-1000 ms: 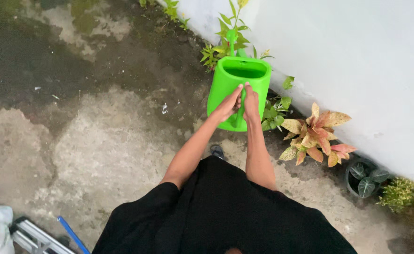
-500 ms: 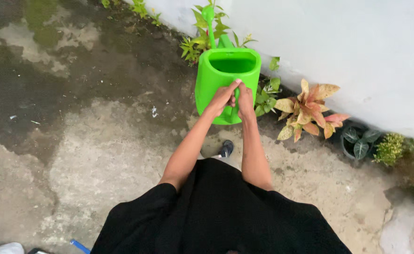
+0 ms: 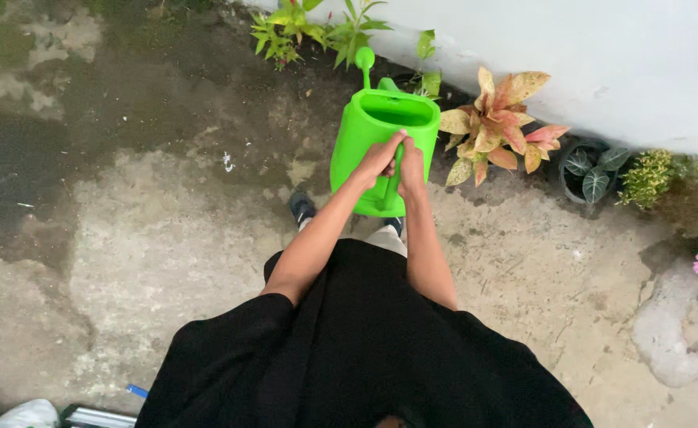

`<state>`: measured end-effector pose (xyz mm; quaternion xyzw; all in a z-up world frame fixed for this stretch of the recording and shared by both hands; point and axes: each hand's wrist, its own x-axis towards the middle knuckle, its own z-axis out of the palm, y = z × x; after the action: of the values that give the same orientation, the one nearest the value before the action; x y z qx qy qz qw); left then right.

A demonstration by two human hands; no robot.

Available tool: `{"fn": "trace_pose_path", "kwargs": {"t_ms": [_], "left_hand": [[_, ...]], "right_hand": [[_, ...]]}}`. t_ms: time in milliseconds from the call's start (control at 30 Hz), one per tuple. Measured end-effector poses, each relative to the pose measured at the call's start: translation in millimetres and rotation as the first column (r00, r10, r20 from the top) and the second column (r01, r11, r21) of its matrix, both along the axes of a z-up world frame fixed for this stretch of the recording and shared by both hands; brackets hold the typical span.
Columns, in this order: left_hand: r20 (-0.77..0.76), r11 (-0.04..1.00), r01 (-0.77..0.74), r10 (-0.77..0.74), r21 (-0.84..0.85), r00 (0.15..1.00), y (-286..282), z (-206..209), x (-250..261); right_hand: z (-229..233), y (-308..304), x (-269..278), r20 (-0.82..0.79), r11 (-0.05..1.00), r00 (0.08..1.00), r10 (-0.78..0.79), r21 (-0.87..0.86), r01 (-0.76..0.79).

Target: The person carries a green watering can through an outdoor area and pours water onto several potted plants positioned along a wall and near a gate.

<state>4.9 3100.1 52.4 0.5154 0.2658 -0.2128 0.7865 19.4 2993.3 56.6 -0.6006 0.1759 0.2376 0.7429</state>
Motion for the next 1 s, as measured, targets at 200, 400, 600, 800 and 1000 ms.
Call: {"fn": "trace_pose_path", "kwargs": {"t_ms": [200, 400, 600, 800, 1000], "left_hand": [[-0.056, 0.999, -0.005, 0.007, 0.033, 0.998, -129, -30, 23], [-0.028, 0.995, -0.095, 0.095, 0.011, 0.995, -225, -51, 32], [-0.019, 0.978, -0.209, 0.209, 0.028, 0.978, -267, -62, 17], [0.069, 0.925, -0.363, 0.358, 0.108, 0.931, -283, -37, -18], [0.130, 0.792, -0.600, 0.587, 0.111, 0.799, -295, 16, -90]], "right_hand": [[-22, -122, 27, -0.053, 1.000, 0.999, 0.002, -0.009, -0.002], [-61, -225, 55, -0.009, 0.989, 0.995, 0.095, -0.111, -0.096], [-81, -257, 47, 0.139, 0.955, 0.970, 0.197, -0.250, -0.158], [-54, -263, 23, 0.124, 0.963, 0.958, 0.259, -0.104, -0.247], [-21, -254, -23, 0.252, 0.865, 0.836, 0.487, -0.011, -0.501]]}}
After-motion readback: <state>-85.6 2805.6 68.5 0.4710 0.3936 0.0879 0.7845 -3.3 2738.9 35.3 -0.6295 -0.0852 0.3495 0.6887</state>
